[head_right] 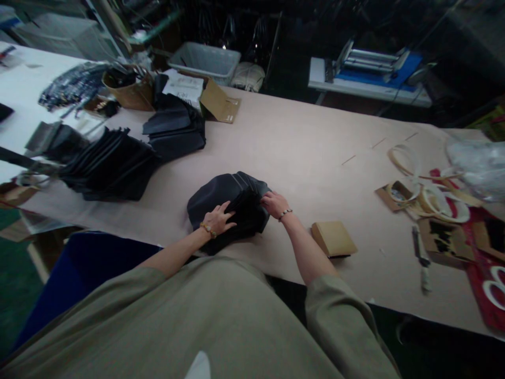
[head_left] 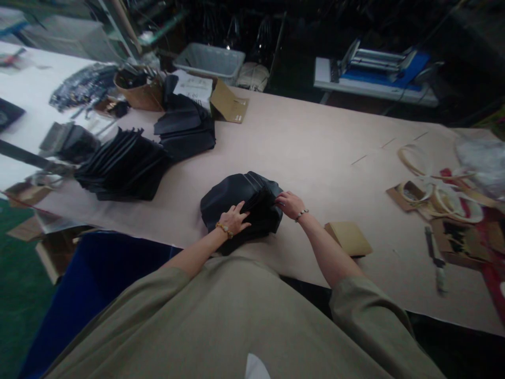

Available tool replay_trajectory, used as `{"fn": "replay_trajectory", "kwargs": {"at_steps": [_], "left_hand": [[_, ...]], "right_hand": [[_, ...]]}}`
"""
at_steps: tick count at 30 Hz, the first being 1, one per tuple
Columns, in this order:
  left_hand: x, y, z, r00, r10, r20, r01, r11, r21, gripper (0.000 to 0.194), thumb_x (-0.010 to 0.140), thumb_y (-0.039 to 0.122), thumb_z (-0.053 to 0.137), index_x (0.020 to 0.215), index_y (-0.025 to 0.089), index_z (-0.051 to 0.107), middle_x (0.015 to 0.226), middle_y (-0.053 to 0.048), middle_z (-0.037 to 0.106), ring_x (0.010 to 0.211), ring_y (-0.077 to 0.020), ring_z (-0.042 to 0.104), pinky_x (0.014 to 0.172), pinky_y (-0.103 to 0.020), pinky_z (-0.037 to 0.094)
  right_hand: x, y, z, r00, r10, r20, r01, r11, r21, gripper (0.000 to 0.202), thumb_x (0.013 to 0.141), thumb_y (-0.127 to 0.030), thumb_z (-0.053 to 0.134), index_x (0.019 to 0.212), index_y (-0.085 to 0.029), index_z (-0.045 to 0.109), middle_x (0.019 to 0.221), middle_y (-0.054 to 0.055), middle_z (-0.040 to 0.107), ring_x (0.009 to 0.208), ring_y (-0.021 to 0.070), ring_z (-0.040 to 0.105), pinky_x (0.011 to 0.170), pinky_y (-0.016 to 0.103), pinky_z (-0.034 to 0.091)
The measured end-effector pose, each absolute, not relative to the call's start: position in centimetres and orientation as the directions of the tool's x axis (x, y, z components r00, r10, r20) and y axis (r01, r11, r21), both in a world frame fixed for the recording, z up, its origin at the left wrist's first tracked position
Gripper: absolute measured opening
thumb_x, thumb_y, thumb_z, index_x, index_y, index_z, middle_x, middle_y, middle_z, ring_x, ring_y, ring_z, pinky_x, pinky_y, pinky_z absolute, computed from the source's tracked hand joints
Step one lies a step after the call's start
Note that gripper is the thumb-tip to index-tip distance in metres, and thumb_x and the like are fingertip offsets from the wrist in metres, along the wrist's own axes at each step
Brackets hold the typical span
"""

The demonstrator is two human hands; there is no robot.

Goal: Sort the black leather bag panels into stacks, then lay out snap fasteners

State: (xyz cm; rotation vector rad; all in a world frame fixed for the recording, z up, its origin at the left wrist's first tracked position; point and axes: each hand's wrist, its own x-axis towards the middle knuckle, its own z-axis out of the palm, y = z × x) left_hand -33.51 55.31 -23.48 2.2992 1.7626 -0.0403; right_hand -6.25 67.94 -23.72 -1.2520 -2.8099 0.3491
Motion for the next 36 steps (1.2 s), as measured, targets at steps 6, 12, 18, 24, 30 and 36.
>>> {"fn": "replay_trajectory", "kwargs": {"at_steps": [6,12,18,24,30,36], "left_hand": [[-33.6,55.3,-23.6,0.262,0.948,-0.18,0.958,-0.233,0.165,0.047,0.088,0.055,0.06,0.131,0.036,0.062,0.157,-0.005,0.03,0.125,-0.0288,0.047,0.078,-0.039,0.059],[-33.5,55.0,-23.6,0.262,0.95,-0.171,0.959,-0.236,0.158,0.039,0.094,0.045,0.054,0.13,0.035,0.063,0.157,-0.006,0.031,0.124,-0.0282,0.047,0.076,-0.038,0.059],[-34.4,55.2,-23.6,0.167,0.975,-0.147,0.964,-0.13,0.233,0.049,0.101,0.029,0.033,0.147,0.039,0.045,0.157,-0.005,0.032,0.124,-0.026,0.049,0.081,-0.039,0.059],[-35.5,56.1,-23.1,0.18,0.959,-0.217,0.968,-0.133,0.214,0.06,0.096,0.018,0.037,0.149,0.045,0.04,0.163,-0.004,0.018,0.127,-0.0296,0.048,0.079,-0.04,0.058],[-34.6,55.7,-22.6,0.265,0.943,-0.203,0.957,-0.231,0.176,0.041,0.094,0.054,0.049,0.125,0.035,0.067,0.159,-0.005,0.027,0.127,-0.0302,0.045,0.08,-0.042,0.058],[-34.3,55.7,-22.3,0.259,0.948,-0.184,0.958,-0.227,0.174,0.047,0.088,0.06,0.053,0.123,0.031,0.068,0.158,-0.006,0.028,0.126,-0.0307,0.045,0.083,-0.043,0.057]], "right_hand": [[-6.2,68.1,-23.6,-0.692,0.721,-0.038,0.709,0.668,-0.229,0.02,0.094,-0.032,0.059,0.101,-0.023,0.075,0.112,0.006,0.067,0.101,0.0216,0.055,0.089,0.031,0.044],[-7.1,68.3,-22.3,-0.705,0.709,-0.015,0.686,0.677,-0.266,0.023,0.095,-0.033,0.055,0.099,-0.021,0.075,0.114,0.008,0.066,0.102,0.0215,0.054,0.091,0.032,0.043],[-8.4,67.4,-21.9,-0.381,0.925,0.017,0.839,0.353,-0.415,0.025,0.093,-0.033,0.055,0.109,-0.016,0.067,0.12,0.013,0.062,0.109,0.0225,0.055,0.096,0.033,0.045],[-8.7,65.6,-24.4,-0.284,0.778,-0.56,0.936,0.099,-0.337,0.031,0.087,-0.044,0.063,0.082,-0.015,0.07,0.084,0.012,0.069,0.079,0.0195,0.063,0.072,0.028,0.047],[-9.5,66.1,-24.4,-0.273,0.737,-0.618,0.889,-0.052,-0.455,0.027,0.078,-0.036,0.073,0.067,-0.013,0.064,0.065,0.006,0.06,0.06,0.0127,0.053,0.056,0.023,0.041],[-10.3,66.1,-23.4,-0.272,0.754,-0.598,0.748,-0.225,-0.624,0.039,0.096,-0.048,0.048,0.081,-0.014,0.061,0.07,0.002,0.059,0.051,0.0067,0.044,0.047,0.019,0.037]]}}
